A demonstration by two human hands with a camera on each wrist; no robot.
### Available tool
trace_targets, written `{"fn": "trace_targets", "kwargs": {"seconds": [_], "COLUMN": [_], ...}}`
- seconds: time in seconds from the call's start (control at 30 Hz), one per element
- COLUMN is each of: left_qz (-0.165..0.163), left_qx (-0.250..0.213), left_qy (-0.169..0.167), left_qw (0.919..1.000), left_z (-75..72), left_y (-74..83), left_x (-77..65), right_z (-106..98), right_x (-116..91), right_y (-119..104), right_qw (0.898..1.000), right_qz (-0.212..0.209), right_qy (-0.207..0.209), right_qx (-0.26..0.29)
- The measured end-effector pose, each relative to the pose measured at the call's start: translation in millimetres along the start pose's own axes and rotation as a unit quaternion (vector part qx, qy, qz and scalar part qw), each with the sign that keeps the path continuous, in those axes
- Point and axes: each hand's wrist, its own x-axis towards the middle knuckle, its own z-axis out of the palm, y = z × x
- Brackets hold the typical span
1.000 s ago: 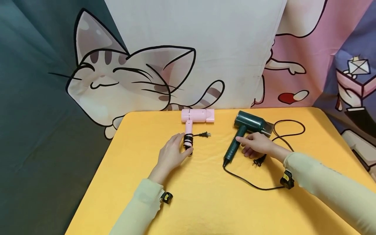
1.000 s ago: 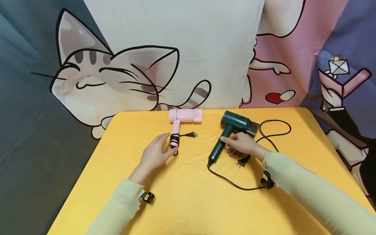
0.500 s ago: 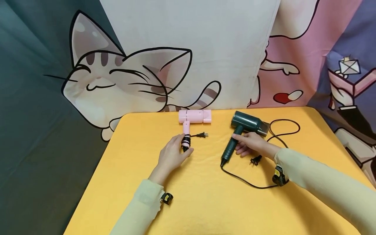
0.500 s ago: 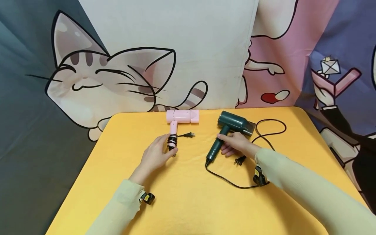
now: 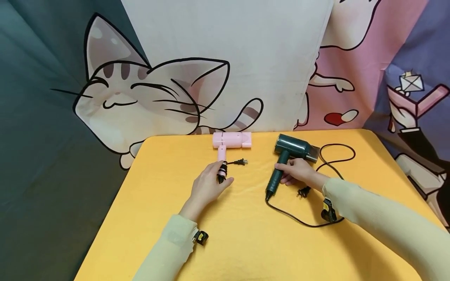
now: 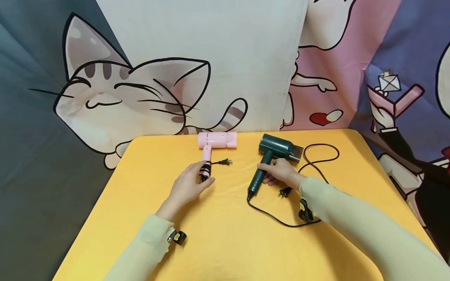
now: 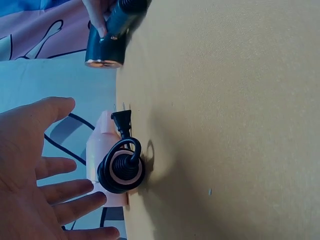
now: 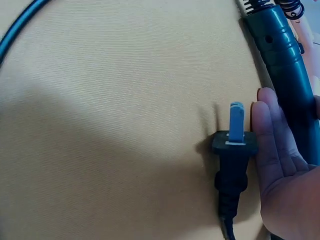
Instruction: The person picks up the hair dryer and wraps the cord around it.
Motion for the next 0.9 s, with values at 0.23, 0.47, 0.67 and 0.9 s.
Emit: {"fn": "trace_targets", "kwargs": {"seconds": [0.23,0.47,0.67,0.9], "left_qz": [-0.005,-0.007,-0.015,-0.016], "left_qx": [-0.003,-0.007,-0.021,-0.032], "left_qy": [-0.003,-0.008,-0.013,-0.009], "left_qw": [1.0,0.9999,0.9996,0.9993], "left_z": [1.8,2.5,2.2,-4.4], "left_y": [0.4,1.7,5.9,13.9], "left_x": [-0.5,-0.7,0.3,4.4], "right_z": [-7.0,-15.2,-24.0,-37.1], "right_x": [-7.4,-18.5,-24.5,-28.2], "right_y": [7.1,7.9,-5.6,-22.8], "right_qw": [1.0,0.995,0.978,0.944], "right_qz": [-0.014,-0.059,-0.137,-0.218], "right_qy": [0.01,-0.013,-0.024,-0.029], "right_qx": [-0.022,-0.079,-0.153,-0.248]}}
